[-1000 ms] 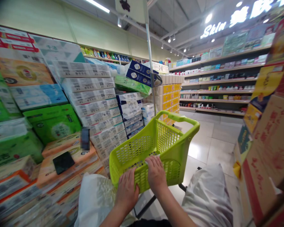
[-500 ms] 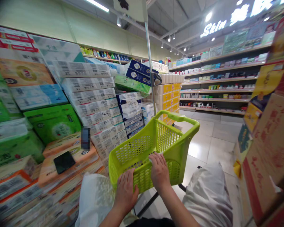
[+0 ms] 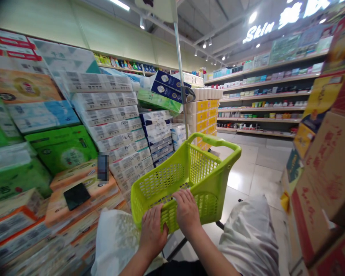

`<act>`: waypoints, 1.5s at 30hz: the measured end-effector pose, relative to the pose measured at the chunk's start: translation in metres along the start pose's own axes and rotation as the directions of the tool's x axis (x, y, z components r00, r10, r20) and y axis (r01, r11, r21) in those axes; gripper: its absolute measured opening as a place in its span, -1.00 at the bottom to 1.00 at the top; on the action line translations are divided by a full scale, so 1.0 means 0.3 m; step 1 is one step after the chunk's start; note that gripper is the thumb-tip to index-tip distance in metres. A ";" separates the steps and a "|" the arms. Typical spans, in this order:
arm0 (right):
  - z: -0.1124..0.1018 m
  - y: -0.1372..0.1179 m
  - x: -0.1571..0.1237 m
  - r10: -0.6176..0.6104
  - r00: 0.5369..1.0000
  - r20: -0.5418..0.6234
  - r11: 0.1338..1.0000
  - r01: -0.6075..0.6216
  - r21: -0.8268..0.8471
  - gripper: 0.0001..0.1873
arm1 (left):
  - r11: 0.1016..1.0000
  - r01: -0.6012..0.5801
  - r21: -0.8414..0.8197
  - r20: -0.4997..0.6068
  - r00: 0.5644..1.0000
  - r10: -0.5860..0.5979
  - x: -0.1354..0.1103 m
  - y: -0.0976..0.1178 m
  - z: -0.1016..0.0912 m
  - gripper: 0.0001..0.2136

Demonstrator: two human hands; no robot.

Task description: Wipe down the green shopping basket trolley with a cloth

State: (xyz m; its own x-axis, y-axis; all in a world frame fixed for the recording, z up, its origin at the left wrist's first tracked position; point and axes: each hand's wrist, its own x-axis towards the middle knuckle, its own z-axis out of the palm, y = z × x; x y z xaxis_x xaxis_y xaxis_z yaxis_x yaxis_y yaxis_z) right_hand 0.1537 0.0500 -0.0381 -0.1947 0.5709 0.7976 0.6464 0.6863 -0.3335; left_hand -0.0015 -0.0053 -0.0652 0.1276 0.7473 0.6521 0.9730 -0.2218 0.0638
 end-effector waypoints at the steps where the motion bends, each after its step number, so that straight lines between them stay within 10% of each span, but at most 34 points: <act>1: -0.007 0.010 0.000 0.003 1.000 -0.005 1.000 -0.003 -0.014 -0.52 | 1.000 -0.001 -0.009 0.004 1.000 0.001 0.000 0.002 -0.004 -0.44; 18: -0.059 0.049 0.006 0.079 0.992 -0.094 0.992 -0.087 -0.092 -0.55 | 1.000 -0.012 0.011 -0.066 0.998 0.012 -0.002 -0.018 -0.028 -0.53; 26: 0.029 -0.088 -0.023 -0.020 0.999 0.049 0.998 0.017 0.061 -0.55 | 1.000 -0.013 0.002 -0.075 0.997 0.013 -0.009 -0.010 -0.013 -0.51; 35: -0.045 0.026 0.002 0.140 0.987 -0.081 0.986 -0.147 -0.082 -0.53 | 1.000 0.014 -0.007 -0.064 0.998 -0.014 -0.012 -0.004 -0.010 -0.46; 45: -0.007 -0.028 -0.005 0.020 1.000 0.014 0.999 -0.020 0.027 -0.52 | 1.000 -0.012 0.022 -0.049 0.999 0.013 -0.024 -0.023 -0.008 -0.47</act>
State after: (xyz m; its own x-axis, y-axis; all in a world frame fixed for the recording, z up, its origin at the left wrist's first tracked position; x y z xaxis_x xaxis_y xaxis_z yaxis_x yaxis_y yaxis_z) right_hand 0.1500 0.0424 -0.0357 -0.1920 0.5906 0.7838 0.6301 0.6865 -0.3629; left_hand -0.0097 -0.0107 -0.0685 0.1308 0.7126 0.6893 0.9754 -0.2171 0.0393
